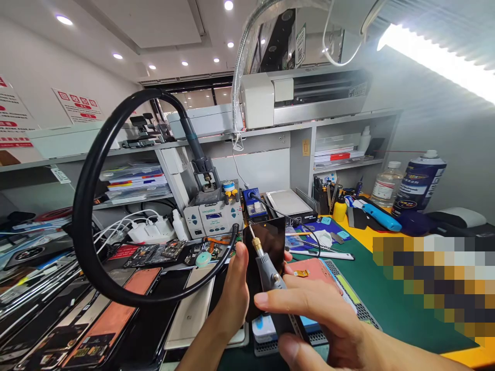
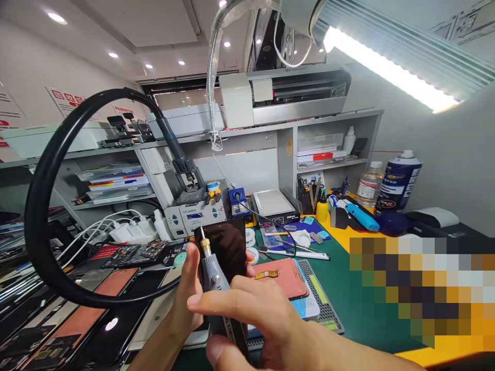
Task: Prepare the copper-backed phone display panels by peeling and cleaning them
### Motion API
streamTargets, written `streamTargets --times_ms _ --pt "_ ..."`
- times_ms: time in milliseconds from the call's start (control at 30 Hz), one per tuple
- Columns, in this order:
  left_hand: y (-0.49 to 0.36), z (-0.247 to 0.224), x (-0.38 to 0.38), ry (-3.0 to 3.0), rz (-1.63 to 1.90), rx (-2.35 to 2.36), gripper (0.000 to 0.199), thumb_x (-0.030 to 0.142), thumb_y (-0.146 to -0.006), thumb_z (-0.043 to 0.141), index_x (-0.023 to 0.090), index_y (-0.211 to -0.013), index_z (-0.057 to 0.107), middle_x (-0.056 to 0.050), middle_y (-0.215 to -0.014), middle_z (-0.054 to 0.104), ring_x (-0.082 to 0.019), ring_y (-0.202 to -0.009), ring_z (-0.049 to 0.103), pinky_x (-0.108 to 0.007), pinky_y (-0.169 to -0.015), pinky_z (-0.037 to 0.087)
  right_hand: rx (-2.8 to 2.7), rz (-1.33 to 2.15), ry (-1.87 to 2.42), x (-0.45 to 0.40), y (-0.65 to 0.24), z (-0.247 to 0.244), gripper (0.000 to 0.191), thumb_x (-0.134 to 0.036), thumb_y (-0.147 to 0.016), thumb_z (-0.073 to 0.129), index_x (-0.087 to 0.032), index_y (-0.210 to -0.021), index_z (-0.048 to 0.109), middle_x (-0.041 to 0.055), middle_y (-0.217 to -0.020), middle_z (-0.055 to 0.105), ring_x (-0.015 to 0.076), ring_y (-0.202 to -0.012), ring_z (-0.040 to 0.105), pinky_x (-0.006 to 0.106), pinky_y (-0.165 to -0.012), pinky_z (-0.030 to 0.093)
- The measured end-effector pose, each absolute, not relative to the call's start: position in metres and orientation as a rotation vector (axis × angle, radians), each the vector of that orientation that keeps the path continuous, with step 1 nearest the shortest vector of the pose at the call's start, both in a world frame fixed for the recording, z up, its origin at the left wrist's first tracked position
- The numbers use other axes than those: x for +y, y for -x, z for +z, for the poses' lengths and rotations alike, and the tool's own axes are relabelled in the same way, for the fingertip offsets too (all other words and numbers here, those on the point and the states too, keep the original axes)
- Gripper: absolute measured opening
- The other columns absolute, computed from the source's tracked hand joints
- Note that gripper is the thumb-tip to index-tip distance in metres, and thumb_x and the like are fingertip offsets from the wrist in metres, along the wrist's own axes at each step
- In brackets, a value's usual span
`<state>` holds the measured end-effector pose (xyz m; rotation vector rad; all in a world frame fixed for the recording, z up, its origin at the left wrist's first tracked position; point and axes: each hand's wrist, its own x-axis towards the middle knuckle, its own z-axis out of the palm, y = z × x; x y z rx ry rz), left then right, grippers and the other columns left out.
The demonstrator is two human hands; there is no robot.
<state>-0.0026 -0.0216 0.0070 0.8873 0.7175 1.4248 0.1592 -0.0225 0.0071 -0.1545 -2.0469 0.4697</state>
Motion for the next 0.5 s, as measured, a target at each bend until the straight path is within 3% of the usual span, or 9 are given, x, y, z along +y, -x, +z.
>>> streamTargets --times_ms 200,500 --pt "0.0032 0.0102 -0.0244 -0.862 1.367 0.679 0.069 0.073 -0.084 0.057 0.014 -0.115 0.074 -0.016 -0.104 0.078 -0.037 -0.117 0.067 -0.053 -0.104 0.051 -2.027 0.435 0.223 -0.0226 -0.1566 0.0053 0.054 -0.012 -0.082 0.060 -0.025 -0.134 0.057 0.0036 -0.087 0.073 0.0183 -0.066 0.066 0.027 -0.061 0.055" --pt "0.0029 0.0097 -0.0241 -0.861 1.399 0.659 0.074 0.074 -0.083 0.056 0.015 -0.125 0.070 -0.015 -0.115 0.076 -0.038 -0.125 0.062 -0.053 -0.110 0.046 -1.964 0.382 0.220 -0.0253 -0.1567 0.0082 0.054 -0.008 -0.080 0.057 -0.024 -0.132 0.058 0.0025 -0.077 0.072 0.0189 -0.065 0.067 0.028 -0.060 0.055"
